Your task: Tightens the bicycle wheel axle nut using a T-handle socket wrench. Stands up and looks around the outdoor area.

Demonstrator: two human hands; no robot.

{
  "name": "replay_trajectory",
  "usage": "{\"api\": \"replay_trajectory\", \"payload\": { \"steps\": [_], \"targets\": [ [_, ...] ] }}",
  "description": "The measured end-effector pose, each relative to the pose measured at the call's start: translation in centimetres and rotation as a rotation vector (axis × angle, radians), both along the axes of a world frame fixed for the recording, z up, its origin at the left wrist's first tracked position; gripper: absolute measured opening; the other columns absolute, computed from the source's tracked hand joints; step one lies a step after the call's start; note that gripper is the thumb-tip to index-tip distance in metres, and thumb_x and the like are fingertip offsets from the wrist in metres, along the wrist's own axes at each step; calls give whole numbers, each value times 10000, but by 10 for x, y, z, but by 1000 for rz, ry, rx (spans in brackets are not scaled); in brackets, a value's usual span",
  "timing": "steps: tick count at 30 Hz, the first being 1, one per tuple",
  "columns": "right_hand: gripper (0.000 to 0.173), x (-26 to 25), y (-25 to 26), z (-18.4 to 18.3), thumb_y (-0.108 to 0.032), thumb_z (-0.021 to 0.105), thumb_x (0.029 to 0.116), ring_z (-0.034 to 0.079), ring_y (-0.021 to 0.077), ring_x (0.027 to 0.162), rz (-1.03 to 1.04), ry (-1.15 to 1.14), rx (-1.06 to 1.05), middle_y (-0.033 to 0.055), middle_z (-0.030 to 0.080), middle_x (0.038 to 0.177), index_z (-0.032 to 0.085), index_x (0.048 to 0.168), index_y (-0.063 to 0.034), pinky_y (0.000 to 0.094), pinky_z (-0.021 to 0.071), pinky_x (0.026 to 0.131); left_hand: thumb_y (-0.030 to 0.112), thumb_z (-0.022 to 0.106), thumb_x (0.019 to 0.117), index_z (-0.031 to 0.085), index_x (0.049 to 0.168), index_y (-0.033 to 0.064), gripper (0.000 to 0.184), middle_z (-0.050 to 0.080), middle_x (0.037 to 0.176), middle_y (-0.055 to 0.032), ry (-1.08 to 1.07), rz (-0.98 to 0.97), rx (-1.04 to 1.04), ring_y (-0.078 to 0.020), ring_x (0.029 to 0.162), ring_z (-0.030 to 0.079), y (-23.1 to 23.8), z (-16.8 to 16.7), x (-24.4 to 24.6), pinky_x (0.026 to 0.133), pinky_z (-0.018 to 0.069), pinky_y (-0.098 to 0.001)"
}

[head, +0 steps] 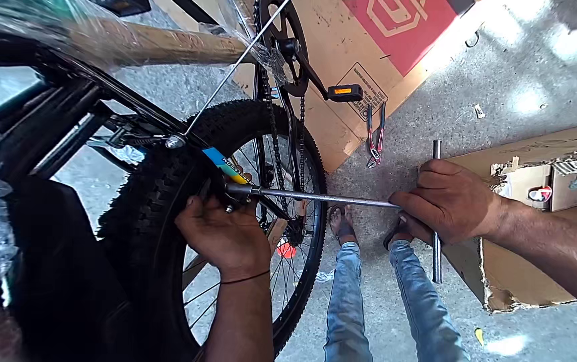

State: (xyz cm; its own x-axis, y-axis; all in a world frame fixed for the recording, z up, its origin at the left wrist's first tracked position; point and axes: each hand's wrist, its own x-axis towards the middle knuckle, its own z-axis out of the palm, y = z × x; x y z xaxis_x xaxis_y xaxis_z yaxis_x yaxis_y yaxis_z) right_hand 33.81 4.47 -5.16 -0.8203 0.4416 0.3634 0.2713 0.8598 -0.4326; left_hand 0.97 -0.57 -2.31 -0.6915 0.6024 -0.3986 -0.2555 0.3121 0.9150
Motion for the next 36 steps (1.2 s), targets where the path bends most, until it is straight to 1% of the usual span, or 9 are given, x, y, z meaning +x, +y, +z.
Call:
{"api": "replay_trajectory", "payload": {
  "steps": [2, 5, 9, 12, 17, 25, 29, 32, 36],
  "targets": [
    [242, -1, 9, -1, -225, 526, 939, 448, 194, 527, 35, -1, -9, -2, 451, 525, 662, 1040, -52, 381, 379, 621, 377, 57, 1077, 504, 1300, 77, 582, 635, 1258, -114, 46, 48, 35, -274, 1164, 630, -1, -9, 2, 976, 516, -501],
    [243, -1, 8, -3, -231, 527, 935, 435, 193, 522, 42, -33, -4, -8, 426, 521, 647, 1046, -51, 373, 364, 598, 366, 56, 1085, 511, 1263, 86, 564, 656, 1192, -80, 127, 56, 18, -231, 1117, 639, -1, -14, 4, 953, 518, -460],
    [261, 0, 10, -3, -236, 510, 975, 459, 209, 527, 52, -47, 1, 6, 443, 525, 653, 1073, -41, 387, 395, 617, 339, 168, 1096, 517, 1251, 85, 459, 660, 1189, -101, 128, 23, 27, -266, 1126, 649, -1, -13, 0, 964, 529, -485],
    [261, -1, 18, -1, -239, 513, 980, 445, 213, 512, 67, -59, 33, 7, 426, 518, 651, 1063, -35, 391, 380, 595, 312, 226, 1087, 541, 1202, 85, 405, 687, 1133, -99, 171, 69, 28, -269, 1092, 672, 2, -15, 0, 927, 550, -489],
    [258, -2, 13, 9, -255, 499, 983, 442, 210, 511, 67, -130, 58, 4, 431, 523, 637, 1042, -45, 385, 369, 586, 295, 228, 1080, 546, 1182, 95, 389, 693, 1119, -88, 183, 96, 18, -256, 1103, 667, 4, -14, 2, 939, 539, -485],
    [283, 0, 10, 9, -296, 508, 987, 461, 203, 527, 82, -130, 30, 0, 450, 536, 643, 1040, -53, 378, 382, 605, 279, 160, 1093, 516, 1196, 53, 434, 683, 1131, -139, 178, 91, -26, -298, 1088, 677, 8, -8, 4, 909, 561, -503],
    [318, -1, 11, 5, -355, 519, 990, 432, 183, 502, 107, -93, -8, -18, 422, 523, 640, 1024, -63, 361, 357, 567, 292, 187, 1090, 538, 1156, 44, 435, 689, 1080, -159, 166, 160, -40, -316, 1059, 690, 14, -8, 9, 874, 572, -517],
    [328, -1, 11, 1, -384, 526, 975, 403, 169, 481, 102, -61, -31, -32, 385, 506, 636, 996, -76, 353, 335, 548, 284, 176, 1088, 530, 1185, 48, 436, 688, 1092, -159, 174, 169, -4, -315, 1043, 690, 15, -12, 9, 868, 566, -525],
    [281, -1, 10, -6, -290, 522, 918, 385, 161, 466, 76, 4, -97, -32, 363, 497, 669, 1007, -67, 349, 324, 528, 273, 168, 1099, 523, 1191, 42, 434, 697, 1068, -158, 171, 203, 0, -311, 1004, 709, 19, -11, 13, 848, 584, -515]
  ]
}}
